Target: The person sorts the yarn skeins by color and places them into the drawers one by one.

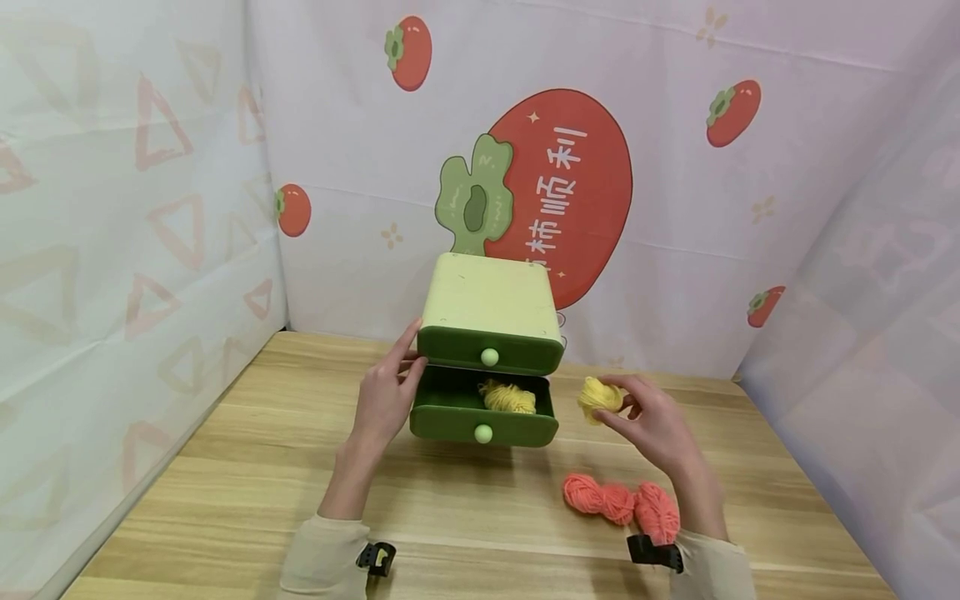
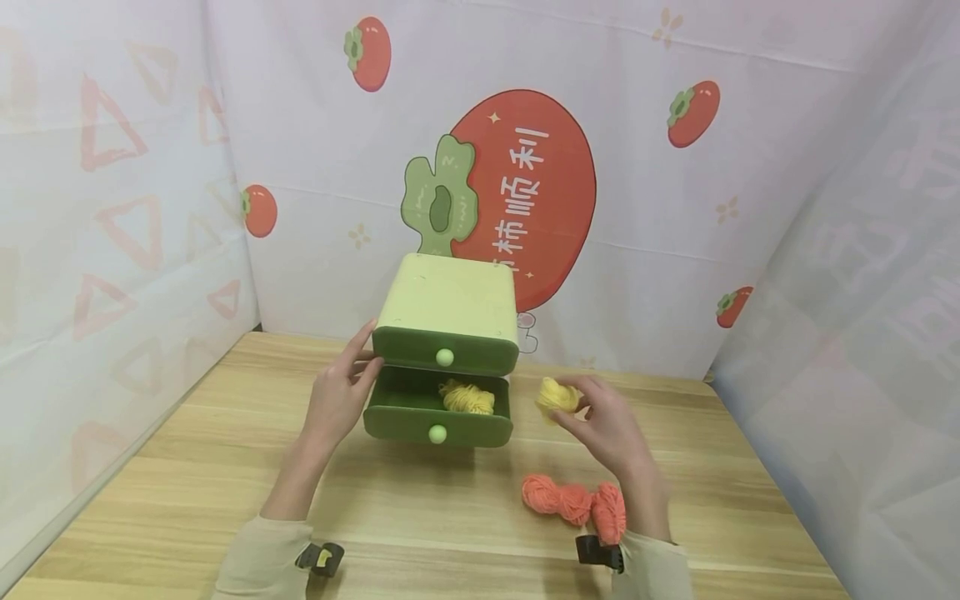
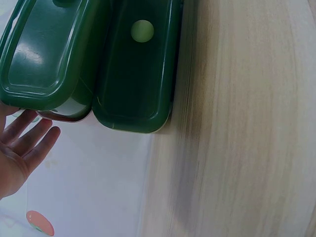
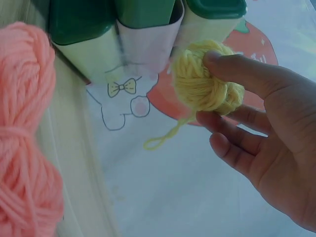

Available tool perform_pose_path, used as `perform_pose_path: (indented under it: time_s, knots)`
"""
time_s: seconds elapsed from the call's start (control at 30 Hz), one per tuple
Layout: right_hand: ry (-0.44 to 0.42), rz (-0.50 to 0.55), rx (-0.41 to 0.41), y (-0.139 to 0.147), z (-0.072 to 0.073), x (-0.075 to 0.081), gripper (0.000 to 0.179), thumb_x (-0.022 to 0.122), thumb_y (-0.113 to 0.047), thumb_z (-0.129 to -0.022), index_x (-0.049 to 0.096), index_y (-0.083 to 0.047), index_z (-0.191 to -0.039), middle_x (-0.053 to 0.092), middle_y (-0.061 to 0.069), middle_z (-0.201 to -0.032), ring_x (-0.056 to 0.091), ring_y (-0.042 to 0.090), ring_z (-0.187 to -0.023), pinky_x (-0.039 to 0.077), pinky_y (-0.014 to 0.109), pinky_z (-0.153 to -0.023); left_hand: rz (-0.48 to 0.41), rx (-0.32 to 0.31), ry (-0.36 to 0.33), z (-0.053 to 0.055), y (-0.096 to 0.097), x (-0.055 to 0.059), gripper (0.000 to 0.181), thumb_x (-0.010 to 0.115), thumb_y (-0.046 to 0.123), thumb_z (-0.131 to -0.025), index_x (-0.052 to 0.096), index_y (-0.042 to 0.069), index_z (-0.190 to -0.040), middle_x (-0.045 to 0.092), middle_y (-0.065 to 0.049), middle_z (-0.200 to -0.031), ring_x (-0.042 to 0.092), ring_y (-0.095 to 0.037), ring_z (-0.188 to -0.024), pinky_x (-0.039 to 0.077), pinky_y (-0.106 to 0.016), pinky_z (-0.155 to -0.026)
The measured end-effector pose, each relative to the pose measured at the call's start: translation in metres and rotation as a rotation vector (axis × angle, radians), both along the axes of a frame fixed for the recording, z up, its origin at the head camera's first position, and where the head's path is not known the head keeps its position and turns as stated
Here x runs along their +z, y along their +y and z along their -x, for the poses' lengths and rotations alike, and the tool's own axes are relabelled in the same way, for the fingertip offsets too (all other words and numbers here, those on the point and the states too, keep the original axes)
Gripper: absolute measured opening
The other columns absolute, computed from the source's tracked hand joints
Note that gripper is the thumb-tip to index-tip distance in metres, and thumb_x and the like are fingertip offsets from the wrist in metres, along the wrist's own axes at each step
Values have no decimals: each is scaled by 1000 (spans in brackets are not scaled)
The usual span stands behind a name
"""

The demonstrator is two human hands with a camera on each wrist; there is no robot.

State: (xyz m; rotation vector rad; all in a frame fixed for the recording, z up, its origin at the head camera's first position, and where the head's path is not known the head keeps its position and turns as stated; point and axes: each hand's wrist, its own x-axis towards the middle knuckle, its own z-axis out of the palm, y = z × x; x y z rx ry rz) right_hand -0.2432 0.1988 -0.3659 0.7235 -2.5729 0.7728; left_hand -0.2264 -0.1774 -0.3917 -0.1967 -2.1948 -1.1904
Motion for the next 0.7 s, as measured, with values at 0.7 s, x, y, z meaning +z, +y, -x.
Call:
perform_pose_path:
  time_s: [0.7]
  knots:
    - [283,152,91,-60,-9,1,52,90,-10,-70,69,-10,-119,68,5,-106,63,17,-75,59,35,-67,0,-6,-12,-1,0,2,56,61,12,-99,45,31,-150,74,-18,-104,73,-33,-96,62,-46,-80]
